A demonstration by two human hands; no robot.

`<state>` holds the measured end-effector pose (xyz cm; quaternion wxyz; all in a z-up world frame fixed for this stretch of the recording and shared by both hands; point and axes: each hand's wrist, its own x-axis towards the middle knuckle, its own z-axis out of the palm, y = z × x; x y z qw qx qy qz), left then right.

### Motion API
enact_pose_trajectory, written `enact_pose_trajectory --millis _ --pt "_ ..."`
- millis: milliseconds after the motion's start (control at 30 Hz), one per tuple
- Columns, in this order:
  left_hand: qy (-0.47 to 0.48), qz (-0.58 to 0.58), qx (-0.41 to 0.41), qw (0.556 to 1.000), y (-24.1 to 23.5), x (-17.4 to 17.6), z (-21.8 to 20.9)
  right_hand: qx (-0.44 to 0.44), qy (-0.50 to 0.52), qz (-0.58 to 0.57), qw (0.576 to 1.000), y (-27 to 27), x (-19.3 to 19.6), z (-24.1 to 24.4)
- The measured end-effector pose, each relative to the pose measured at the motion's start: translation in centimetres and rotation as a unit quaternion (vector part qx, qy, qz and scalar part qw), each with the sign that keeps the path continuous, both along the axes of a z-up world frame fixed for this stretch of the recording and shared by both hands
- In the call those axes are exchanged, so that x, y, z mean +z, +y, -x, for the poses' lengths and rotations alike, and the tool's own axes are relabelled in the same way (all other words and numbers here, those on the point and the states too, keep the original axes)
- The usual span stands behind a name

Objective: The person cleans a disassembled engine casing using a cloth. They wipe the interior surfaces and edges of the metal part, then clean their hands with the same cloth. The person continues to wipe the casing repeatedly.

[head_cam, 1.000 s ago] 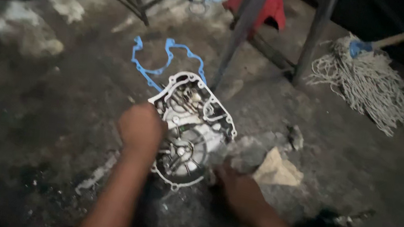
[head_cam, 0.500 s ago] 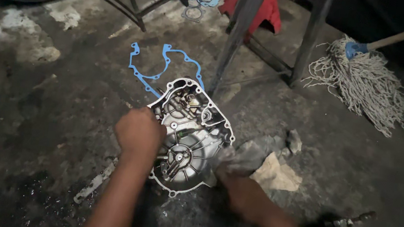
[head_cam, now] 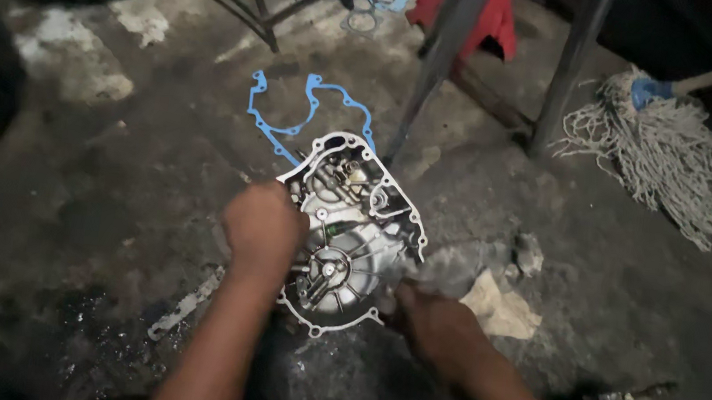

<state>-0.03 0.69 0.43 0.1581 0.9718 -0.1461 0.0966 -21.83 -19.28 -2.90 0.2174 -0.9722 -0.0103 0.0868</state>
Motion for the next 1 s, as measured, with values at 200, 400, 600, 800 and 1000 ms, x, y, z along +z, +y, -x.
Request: enact_pose_trajectory --millis 200,400,600,800,1000 --pt "0.004 -0.005 -0.007 1.0 0.0 0.1 0.2 0.024 0.032 0.015 0.999 0.4 -2.8 0.0" --pt "-0.005 0.016 -0.009 1.0 0.1 0.0 0.0 0.001 0.021 -0.185 0.982 -3.4 -1.6 -1.6" --pt "-0.024 0.011 -0.003 1.0 -0.1 -0.6 -0.3 -0.329 -0.206 -0.615 0.687 -10.7 5.2 1.1" --pt "-0.021 -0.006 0.0 1.0 -0.4 -0.6 -0.6 -0.325 -0.443 -0.501 0.669 -13.5 8.5 1.5" --pt "-0.01 -0.018 0.001 1.0 -0.2 -0.4 -0.4 -0.369 -0.298 -0.362 0.802 -11.3 4.7 1.1"
